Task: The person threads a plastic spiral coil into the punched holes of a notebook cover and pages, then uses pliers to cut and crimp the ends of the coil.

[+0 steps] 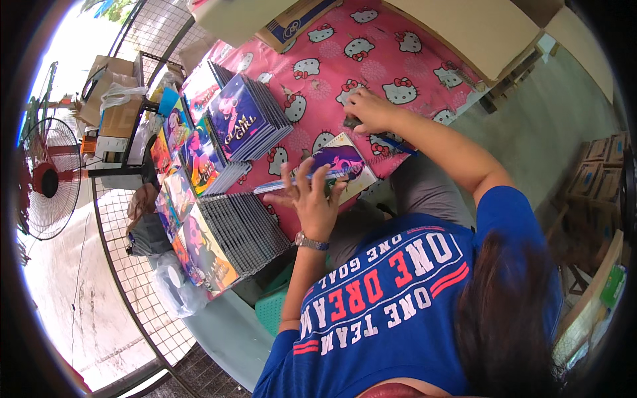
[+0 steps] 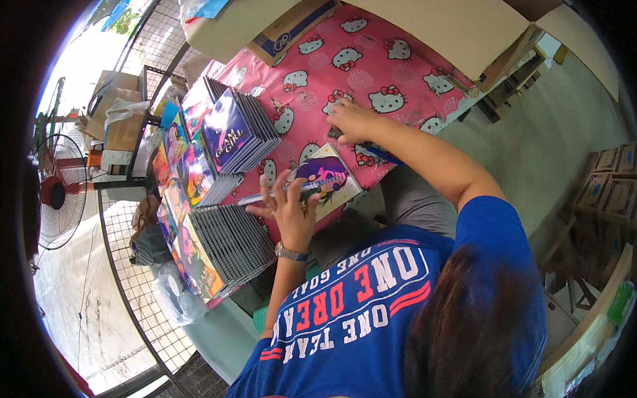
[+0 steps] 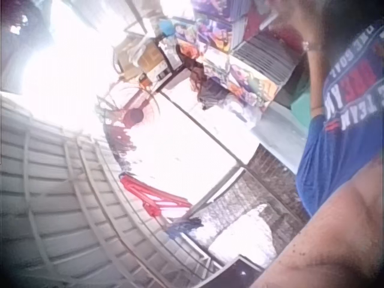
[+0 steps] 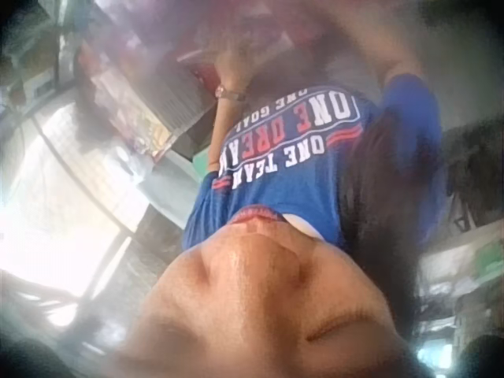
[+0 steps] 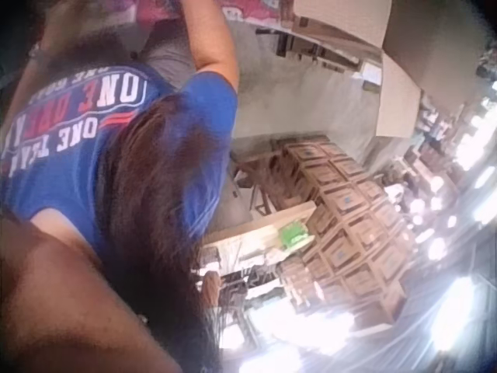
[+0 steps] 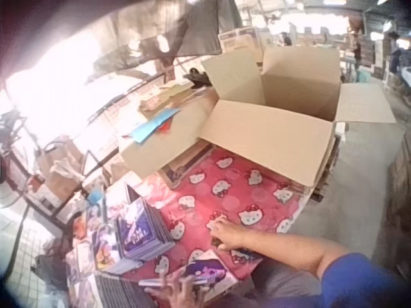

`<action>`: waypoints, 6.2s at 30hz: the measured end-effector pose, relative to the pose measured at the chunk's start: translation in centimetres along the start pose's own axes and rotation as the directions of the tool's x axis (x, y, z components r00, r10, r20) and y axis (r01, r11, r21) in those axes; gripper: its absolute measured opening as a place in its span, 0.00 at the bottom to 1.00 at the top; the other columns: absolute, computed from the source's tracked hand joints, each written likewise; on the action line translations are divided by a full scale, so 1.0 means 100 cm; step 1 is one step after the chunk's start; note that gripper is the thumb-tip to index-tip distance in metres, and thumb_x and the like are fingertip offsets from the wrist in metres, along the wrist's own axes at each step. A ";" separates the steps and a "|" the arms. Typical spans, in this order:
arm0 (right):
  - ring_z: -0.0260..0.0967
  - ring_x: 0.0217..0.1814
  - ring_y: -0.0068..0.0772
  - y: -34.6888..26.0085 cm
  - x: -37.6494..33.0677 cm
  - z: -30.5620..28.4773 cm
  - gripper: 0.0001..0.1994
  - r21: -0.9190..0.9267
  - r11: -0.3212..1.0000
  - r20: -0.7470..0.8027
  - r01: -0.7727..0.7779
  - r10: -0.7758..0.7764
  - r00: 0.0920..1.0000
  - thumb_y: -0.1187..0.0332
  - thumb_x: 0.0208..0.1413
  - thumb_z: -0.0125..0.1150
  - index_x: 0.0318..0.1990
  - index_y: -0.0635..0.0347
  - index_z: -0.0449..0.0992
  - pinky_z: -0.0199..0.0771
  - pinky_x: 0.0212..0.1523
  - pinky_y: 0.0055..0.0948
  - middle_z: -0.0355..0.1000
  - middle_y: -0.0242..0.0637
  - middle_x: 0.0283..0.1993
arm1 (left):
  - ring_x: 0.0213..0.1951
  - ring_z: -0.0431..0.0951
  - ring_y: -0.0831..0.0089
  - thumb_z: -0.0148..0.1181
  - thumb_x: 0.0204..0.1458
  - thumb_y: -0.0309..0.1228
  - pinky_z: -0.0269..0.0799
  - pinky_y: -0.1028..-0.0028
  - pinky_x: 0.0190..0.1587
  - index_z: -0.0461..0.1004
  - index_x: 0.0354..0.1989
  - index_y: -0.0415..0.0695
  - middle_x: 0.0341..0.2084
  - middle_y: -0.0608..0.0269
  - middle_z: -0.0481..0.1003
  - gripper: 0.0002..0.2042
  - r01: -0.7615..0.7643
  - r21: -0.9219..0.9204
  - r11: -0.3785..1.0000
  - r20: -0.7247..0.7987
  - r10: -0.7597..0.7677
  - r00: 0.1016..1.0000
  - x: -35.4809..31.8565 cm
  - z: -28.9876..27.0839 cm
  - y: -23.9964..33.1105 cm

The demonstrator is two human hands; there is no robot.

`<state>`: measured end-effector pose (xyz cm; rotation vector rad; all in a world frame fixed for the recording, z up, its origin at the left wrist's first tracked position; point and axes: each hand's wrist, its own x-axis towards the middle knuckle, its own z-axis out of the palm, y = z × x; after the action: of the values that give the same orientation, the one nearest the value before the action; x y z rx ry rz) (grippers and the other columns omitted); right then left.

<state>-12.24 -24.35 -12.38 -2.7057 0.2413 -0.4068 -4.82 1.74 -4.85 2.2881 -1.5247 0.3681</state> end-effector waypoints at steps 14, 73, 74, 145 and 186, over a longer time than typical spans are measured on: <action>0.66 0.56 0.28 -0.069 -0.011 -0.051 0.23 0.877 0.366 0.422 -0.312 -0.272 0.865 0.56 0.48 0.67 0.51 0.57 0.77 0.62 0.59 0.30 0.71 0.34 0.51 | 0.57 0.61 0.52 0.73 0.39 0.36 0.48 0.47 0.62 0.75 0.39 0.48 0.42 0.59 0.68 0.18 -0.031 -0.291 0.956 -0.005 0.031 1.000 -0.004 0.010 -0.020; 0.69 0.45 0.20 -0.104 0.054 -0.039 0.21 0.874 -0.116 0.347 -0.472 -0.532 0.773 0.58 0.52 0.67 0.50 0.62 0.75 0.67 0.47 0.23 0.72 0.29 0.43 | 0.44 0.73 0.61 0.78 0.30 0.34 0.63 0.63 0.48 0.75 0.34 0.45 0.33 0.64 0.76 0.21 0.065 -0.407 0.911 -0.054 -0.096 0.994 0.002 -0.002 -0.068; 0.68 0.46 0.20 -0.102 0.057 -0.037 0.21 0.892 0.147 0.442 -0.427 -0.483 0.756 0.59 0.52 0.66 0.49 0.62 0.75 0.67 0.47 0.23 0.72 0.29 0.43 | 0.44 0.73 0.61 0.78 0.29 0.33 0.64 0.63 0.48 0.76 0.34 0.45 0.34 0.64 0.76 0.21 0.068 -0.410 0.910 -0.049 -0.097 0.994 0.004 -0.003 -0.069; 0.63 0.63 0.50 0.140 -0.053 -0.052 0.20 -0.157 0.784 -0.302 -0.600 0.541 0.785 0.59 0.55 0.61 0.54 0.54 0.74 0.66 0.59 0.48 0.67 0.44 0.60 | 0.55 0.70 0.59 0.56 0.52 0.22 0.64 0.65 0.58 0.66 0.61 0.43 0.54 0.53 0.70 0.24 0.393 -0.076 0.917 0.109 -0.384 0.917 0.025 -0.183 -0.208; 0.72 0.41 0.36 -0.083 -0.054 -0.062 0.13 0.620 0.785 -0.188 0.016 0.129 0.974 0.71 0.55 0.61 0.48 0.51 0.81 0.71 0.45 0.33 0.71 0.34 0.34 | 0.37 0.76 0.53 0.54 0.45 0.16 0.68 0.59 0.48 0.71 0.38 0.42 0.28 0.56 0.76 0.12 -0.068 -0.360 0.930 0.090 0.107 0.990 0.029 -0.025 -0.039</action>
<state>-18.37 -17.83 -4.85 -1.9959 0.2043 -0.6431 -0.19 1.77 -2.02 1.9871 -1.5992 -0.0150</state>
